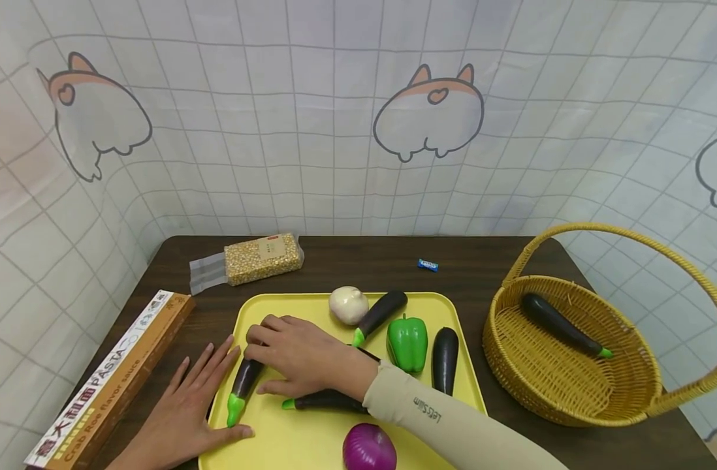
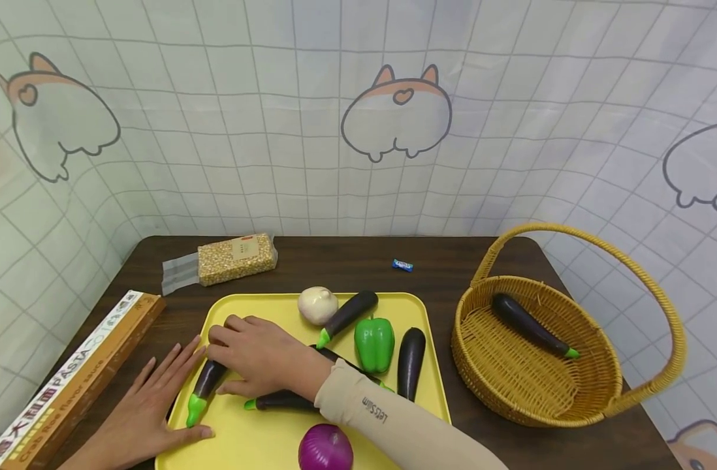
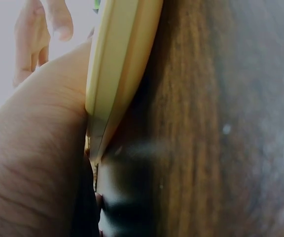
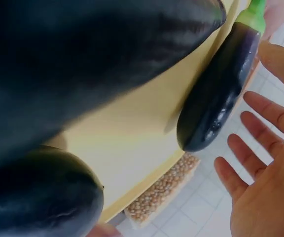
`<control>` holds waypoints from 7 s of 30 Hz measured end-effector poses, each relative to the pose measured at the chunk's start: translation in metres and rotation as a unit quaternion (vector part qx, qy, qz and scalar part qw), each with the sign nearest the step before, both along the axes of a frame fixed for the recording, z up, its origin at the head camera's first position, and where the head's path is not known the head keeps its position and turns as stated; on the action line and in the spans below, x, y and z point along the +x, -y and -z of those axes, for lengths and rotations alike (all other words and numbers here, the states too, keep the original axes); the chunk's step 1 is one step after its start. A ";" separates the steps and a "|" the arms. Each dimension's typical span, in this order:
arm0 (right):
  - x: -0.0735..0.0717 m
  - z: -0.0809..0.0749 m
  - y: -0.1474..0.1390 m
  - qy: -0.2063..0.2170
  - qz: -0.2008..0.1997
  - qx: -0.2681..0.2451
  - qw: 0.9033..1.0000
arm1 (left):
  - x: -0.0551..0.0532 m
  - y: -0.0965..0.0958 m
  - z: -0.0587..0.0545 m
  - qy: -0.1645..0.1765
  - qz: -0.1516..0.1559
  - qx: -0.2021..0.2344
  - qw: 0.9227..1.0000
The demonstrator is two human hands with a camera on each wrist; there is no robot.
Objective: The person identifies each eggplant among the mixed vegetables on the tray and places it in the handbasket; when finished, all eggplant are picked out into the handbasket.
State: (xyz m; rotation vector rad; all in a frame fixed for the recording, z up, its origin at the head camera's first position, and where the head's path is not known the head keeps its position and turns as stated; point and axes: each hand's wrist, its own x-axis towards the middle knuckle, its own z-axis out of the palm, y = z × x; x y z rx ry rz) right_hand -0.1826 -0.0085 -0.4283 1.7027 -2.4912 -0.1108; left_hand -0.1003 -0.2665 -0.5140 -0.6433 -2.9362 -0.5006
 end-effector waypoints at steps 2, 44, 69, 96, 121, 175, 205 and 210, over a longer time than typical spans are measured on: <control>-0.001 0.000 0.003 0.000 -0.001 0.000 1.000 | 0.000 0.000 0.000 -0.001 0.000 -0.001 1.000; 0.001 0.000 0.023 0.045 0.047 0.113 0.991 | 0.003 -0.005 -0.001 0.000 0.002 0.007 1.000; -0.002 -0.051 -0.044 0.035 0.041 0.004 0.999 | 0.001 -0.003 -0.004 0.027 -0.008 0.004 1.000; 0.012 -0.084 -0.171 0.001 0.161 -0.081 0.984 | 0.002 0.000 -0.002 0.021 -0.008 -0.006 1.000; 0.008 -0.070 -0.305 0.003 0.313 -0.101 0.944 | 0.003 0.000 -0.005 0.023 -0.012 -0.011 1.000; 0.012 -0.028 -0.406 0.098 0.449 -0.013 0.888 | 0.006 -0.003 0.001 0.024 -0.008 0.008 1.000; 0.013 -0.022 -0.404 0.054 0.425 -0.046 0.903 | 0.003 -0.004 -0.001 0.017 -0.012 0.007 1.000; 0.014 -0.030 -0.393 0.048 0.409 -0.065 0.909 | 0.003 -0.004 -0.002 0.025 -0.015 0.007 1.000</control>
